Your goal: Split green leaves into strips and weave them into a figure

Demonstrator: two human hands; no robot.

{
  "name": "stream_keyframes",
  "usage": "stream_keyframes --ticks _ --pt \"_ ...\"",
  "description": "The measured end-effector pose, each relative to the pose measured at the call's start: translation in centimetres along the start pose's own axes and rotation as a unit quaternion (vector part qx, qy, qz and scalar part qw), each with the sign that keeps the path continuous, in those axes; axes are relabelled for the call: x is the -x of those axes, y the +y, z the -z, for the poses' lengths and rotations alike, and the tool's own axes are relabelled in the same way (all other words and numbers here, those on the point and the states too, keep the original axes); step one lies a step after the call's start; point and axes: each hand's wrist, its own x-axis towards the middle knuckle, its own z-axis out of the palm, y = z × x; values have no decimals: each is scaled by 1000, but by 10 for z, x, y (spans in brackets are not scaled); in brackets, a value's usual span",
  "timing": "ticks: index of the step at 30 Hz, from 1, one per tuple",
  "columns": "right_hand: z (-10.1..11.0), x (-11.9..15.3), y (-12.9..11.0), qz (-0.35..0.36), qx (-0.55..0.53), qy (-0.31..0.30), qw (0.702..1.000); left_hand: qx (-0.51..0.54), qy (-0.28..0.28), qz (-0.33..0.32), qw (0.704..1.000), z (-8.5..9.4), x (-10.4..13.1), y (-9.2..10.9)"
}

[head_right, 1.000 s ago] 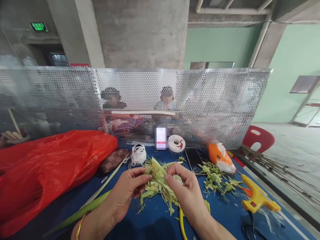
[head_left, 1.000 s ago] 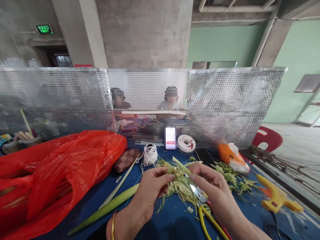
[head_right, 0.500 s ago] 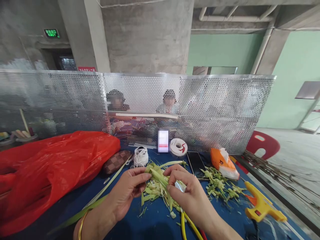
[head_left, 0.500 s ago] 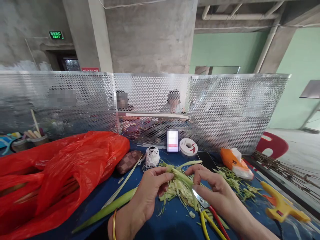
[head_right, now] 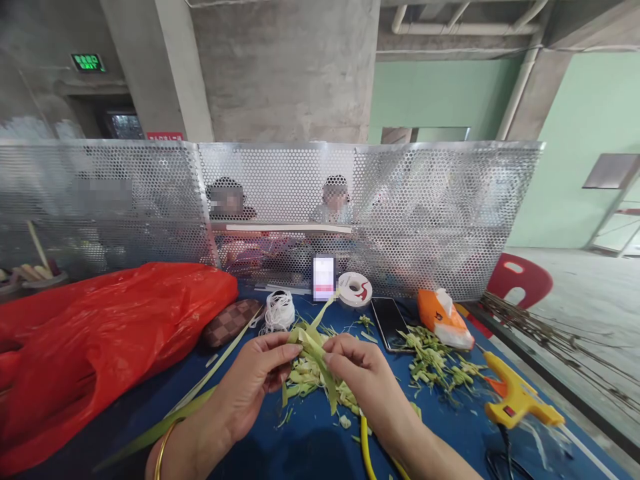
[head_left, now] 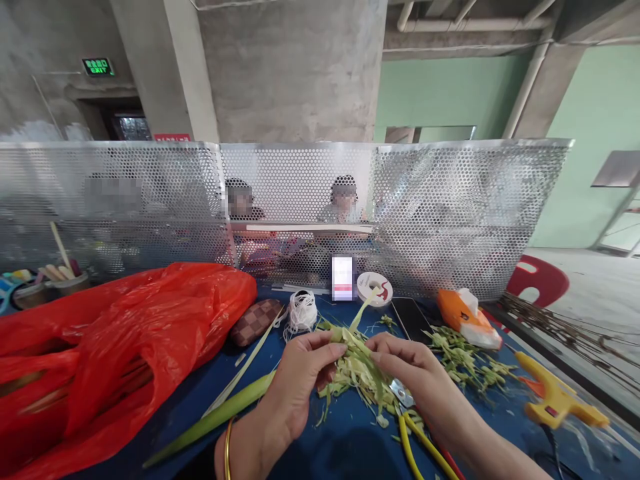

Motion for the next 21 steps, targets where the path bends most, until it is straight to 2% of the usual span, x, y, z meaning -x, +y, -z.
stream_keyframes --ticks 8,15,21 --pt "1 2 -1 -59 -140 -12 988 0 12 -9 1000 -2 1 0" --pt "0 1 1 -135 -218 -21 966 -39 -4 -39 998 -3 2 -3" --pt "-4 1 6 -122 -239 6 963 -43 -2 -45 998 -3 -1 -9"
